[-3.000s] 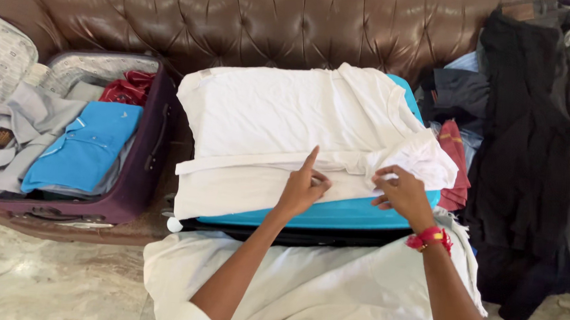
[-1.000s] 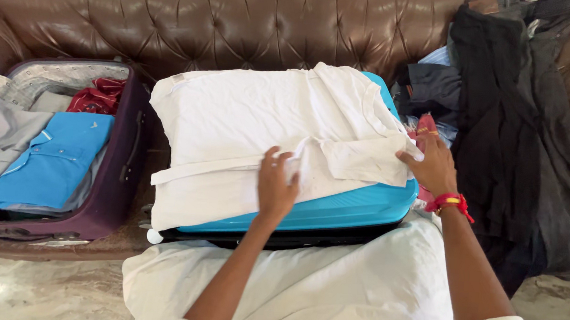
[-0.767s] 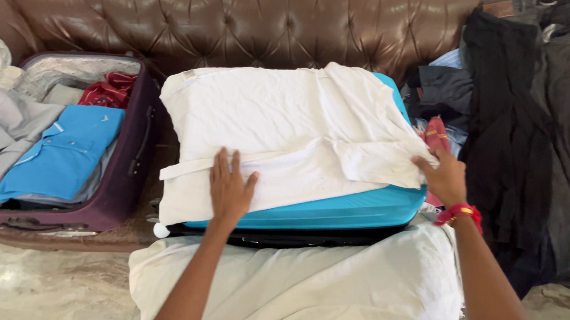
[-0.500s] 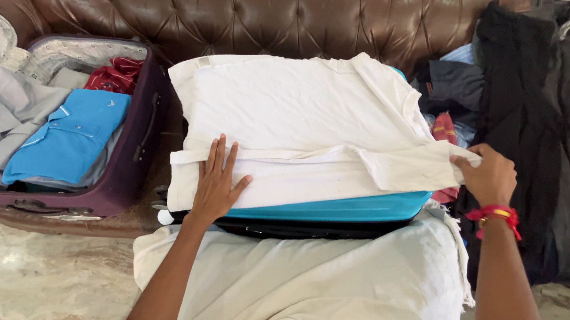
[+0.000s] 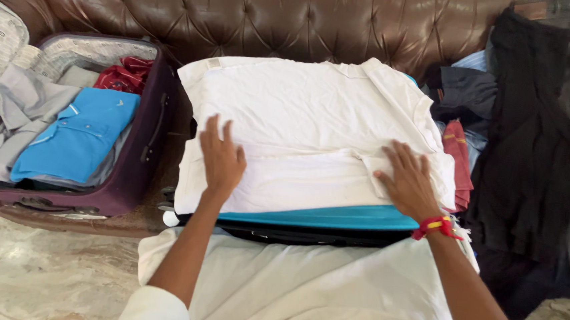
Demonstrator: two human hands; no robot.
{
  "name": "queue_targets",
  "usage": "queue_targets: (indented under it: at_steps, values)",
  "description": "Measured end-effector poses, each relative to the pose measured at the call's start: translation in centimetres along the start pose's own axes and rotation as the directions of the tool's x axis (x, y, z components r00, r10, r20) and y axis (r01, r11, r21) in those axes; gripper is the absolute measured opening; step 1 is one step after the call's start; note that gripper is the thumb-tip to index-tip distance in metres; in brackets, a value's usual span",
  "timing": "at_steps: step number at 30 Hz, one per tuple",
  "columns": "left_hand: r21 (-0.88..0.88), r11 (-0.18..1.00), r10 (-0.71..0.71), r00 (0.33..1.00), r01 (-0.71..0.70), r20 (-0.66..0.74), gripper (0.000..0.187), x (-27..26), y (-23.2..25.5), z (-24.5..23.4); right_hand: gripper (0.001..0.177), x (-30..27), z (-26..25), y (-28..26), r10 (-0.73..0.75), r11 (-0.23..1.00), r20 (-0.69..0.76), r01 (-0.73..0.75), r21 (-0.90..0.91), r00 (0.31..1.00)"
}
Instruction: The person folds a grey long-sleeved shirt and a white t-shirt on top of a blue suitcase, then places them into a purple suitcase.
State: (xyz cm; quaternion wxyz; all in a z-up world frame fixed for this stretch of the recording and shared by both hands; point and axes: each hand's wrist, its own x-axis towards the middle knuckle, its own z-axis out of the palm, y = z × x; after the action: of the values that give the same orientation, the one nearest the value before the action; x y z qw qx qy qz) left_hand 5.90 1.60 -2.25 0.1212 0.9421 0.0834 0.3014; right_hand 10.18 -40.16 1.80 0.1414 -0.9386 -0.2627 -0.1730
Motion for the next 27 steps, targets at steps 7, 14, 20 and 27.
queue_targets:
  at_steps: [7,14,20,27]
  values:
    - [-0.2,0.959,0.237,0.958,-0.203,0.162,0.05,-0.7,1.9,1.4,0.063,3.6,1.4,1.8,-0.065,0.997,0.029,0.066,-0.049,0.997]
    - [-0.16,0.959,0.254,0.961,-0.236,0.108,0.05,-0.5,2.5,0.0,0.048,4.9,0.9,3.3,-0.02,0.994,0.007,0.019,0.106,1.0]
    - [-0.208,0.971,0.143,0.983,-0.118,0.111,0.043,2.9,2.1,-0.5,0.049,11.9,1.6,9.2,0.222,0.956,-0.162,-0.182,0.231,0.962]
    - [-0.03,0.999,0.009,0.999,-0.01,-0.039,0.051,11.2,-5.1,4.8,0.03,20.0,2.8,15.6,0.296,0.954,-0.086,-0.289,0.084,0.951]
